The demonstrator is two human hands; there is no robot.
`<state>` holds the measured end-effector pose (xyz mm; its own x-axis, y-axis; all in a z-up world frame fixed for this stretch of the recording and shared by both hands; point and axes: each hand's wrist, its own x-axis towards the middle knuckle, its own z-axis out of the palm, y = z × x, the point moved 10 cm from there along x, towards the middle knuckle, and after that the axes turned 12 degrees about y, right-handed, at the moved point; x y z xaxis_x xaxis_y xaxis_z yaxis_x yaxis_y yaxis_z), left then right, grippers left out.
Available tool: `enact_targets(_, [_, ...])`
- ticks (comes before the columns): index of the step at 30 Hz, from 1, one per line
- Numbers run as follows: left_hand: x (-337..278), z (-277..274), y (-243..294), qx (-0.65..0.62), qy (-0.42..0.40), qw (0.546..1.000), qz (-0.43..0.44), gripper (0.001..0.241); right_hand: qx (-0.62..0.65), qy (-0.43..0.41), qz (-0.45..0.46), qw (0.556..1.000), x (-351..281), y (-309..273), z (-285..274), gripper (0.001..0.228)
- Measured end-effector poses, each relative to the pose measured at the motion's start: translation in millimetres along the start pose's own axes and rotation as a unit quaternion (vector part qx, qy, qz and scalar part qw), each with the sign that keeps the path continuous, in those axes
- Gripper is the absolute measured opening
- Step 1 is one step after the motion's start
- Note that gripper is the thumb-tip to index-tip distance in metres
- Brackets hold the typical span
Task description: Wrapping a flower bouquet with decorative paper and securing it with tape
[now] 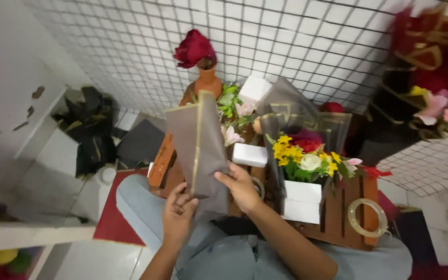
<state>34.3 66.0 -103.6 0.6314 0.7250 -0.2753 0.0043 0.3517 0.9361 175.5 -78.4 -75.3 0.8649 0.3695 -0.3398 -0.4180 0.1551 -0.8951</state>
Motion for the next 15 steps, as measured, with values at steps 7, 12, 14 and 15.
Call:
enact_targets(7, [-8.2, 98.4, -44.0, 0.012, -0.122, 0.992, -0.009, 0.044, -0.115, 0.207, -0.165, 0.957, -38.0, -51.6, -130.8, 0.036])
enact_targets(12, [-16.0, 170.1, -153.5, -0.009, -0.163, 0.966, -0.198, 0.063, -0.193, 0.364, -0.2, 0.889, -119.9, -99.9, -234.0, 0.028])
enact_targets(14, [-37.8, 188.5, -146.8, 0.087, -0.193, 0.959, -0.188, 0.075, -0.26, 0.495, -0.185, 0.808, -161.0, -106.0, -284.3, 0.014])
enact_targets(15, [-44.3, 194.9, -142.5, 0.088, -0.195, 0.958, -0.193, 0.075, -0.263, 0.498, -0.181, 0.806, -169.6, -105.1, -295.9, 0.014])
